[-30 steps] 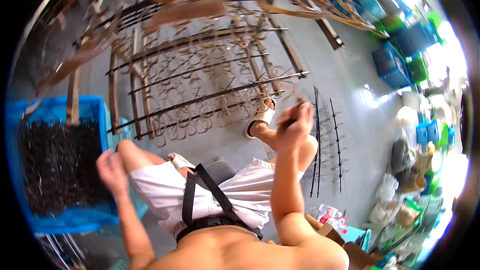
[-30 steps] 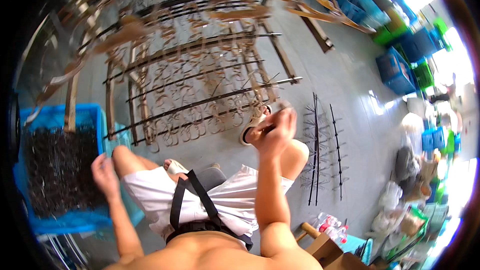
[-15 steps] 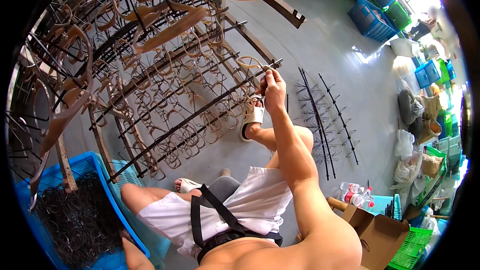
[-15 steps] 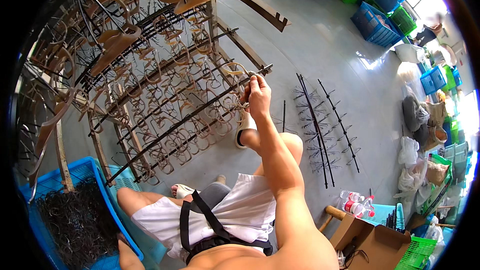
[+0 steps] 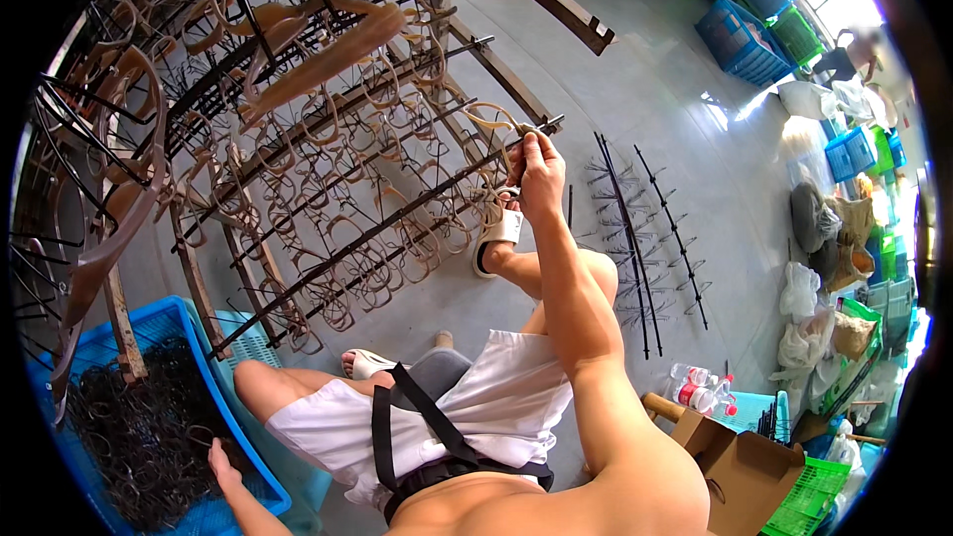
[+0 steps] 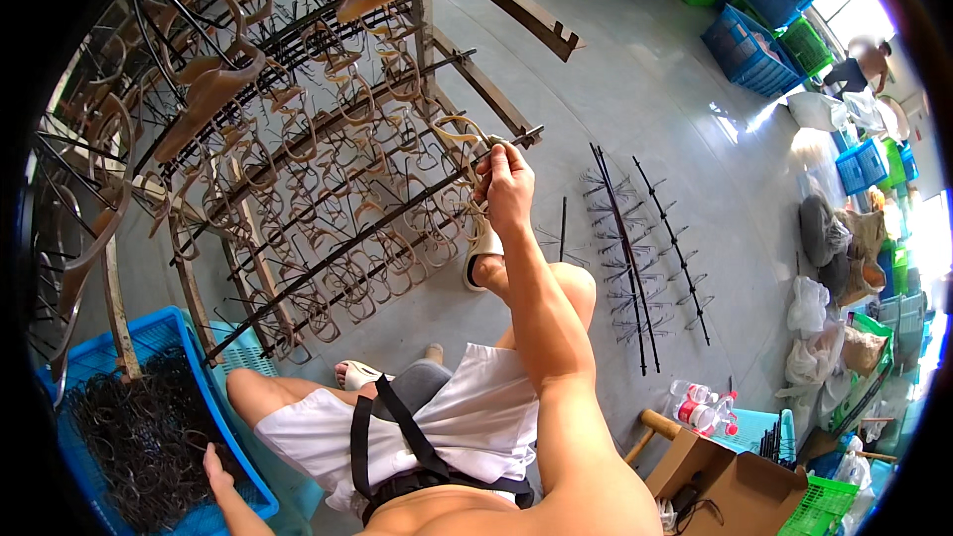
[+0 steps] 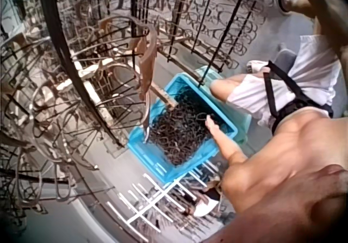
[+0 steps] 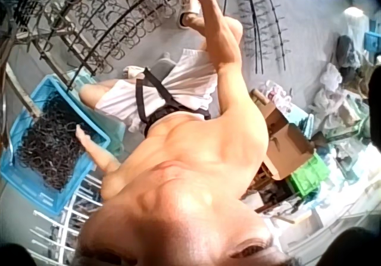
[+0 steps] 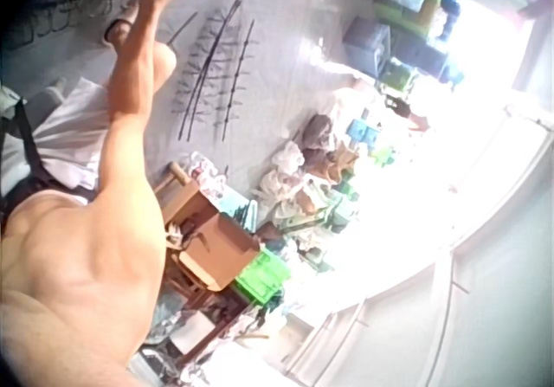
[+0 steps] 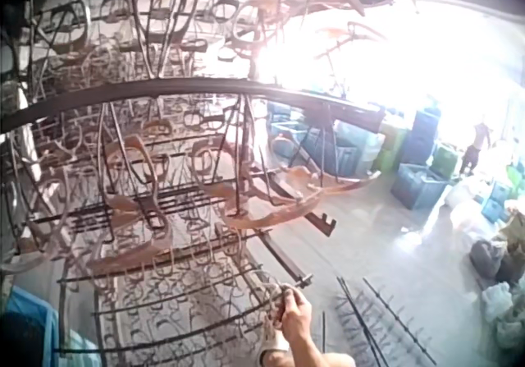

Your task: The person takes metal hooks from a blue basket and attaches them to wooden hanger bodies on a metal rack. The person repeatedly picks hooks and inserts them into the hanger slots to complete the assembly.

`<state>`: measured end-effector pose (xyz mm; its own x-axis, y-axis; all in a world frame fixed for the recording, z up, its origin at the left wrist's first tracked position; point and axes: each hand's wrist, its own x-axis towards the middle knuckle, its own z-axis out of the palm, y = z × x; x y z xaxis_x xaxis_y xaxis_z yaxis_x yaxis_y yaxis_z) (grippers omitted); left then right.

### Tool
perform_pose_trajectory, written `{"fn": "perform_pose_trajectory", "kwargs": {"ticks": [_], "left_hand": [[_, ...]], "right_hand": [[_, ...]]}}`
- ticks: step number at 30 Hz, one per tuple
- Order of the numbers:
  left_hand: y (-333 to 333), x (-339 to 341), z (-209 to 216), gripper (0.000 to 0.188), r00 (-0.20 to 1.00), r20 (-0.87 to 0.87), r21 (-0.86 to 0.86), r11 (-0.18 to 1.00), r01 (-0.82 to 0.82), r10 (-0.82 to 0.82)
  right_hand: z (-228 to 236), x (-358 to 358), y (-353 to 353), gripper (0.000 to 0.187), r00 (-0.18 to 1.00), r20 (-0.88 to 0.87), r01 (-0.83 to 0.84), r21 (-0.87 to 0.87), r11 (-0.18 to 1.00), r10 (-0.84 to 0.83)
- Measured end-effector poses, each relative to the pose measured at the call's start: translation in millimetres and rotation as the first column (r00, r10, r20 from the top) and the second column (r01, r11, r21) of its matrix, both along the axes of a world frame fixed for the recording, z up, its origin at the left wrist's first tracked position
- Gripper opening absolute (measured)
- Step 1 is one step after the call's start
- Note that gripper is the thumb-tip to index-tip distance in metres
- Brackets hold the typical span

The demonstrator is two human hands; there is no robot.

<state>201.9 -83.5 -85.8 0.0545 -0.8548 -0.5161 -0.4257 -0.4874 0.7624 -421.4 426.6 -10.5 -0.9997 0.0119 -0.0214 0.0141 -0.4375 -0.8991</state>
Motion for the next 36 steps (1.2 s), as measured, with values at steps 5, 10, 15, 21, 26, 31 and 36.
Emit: {"fn": "perform_pose_trajectory", "kwargs": {"ticks": [5,10,15,21,26,31,36], "left_hand": [[34,-24,39,0.015,0.891,0.424,-0.128,0.963,0.236,-0.162],[62,-36,44,0.015,0.67,0.7,-0.267,0.779,0.568,-0.248],[72,-50,40,0.026,0.8,0.514,-0.381,0.754,0.536,-0.309],[74,-65,44,0.034,0.927,0.333,-0.577,0.74,0.346,-0.173],[62,-58,27,0.037,0.912,0.404,-0.687,0.636,0.352,-0.068],[38,-36,25,0.021,0.898,0.387,-0.296,0.894,0.335,-0.209],[38,-22,26,0.02,0.873,0.383,-0.098,0.926,0.364,-0.302]], "right_hand": [[4,9,-2,0.018,0.998,-0.046,-0.04,0.092,0.995,0.044],[7,17,-5,0.017,0.996,-0.023,-0.081,0.177,0.981,0.087],[12,19,-8,0.016,0.991,-0.058,-0.1,0.298,0.949,0.123],[16,17,-8,0.014,0.993,-0.089,-0.045,0.375,0.926,0.084],[17,16,-4,0.015,0.983,-0.112,-0.085,0.425,0.901,0.146],[15,10,-1,0.017,0.977,-0.179,-0.002,0.549,0.836,0.119],[16,11,-2,0.016,0.981,-0.143,-0.051,0.476,0.878,0.135]]}}
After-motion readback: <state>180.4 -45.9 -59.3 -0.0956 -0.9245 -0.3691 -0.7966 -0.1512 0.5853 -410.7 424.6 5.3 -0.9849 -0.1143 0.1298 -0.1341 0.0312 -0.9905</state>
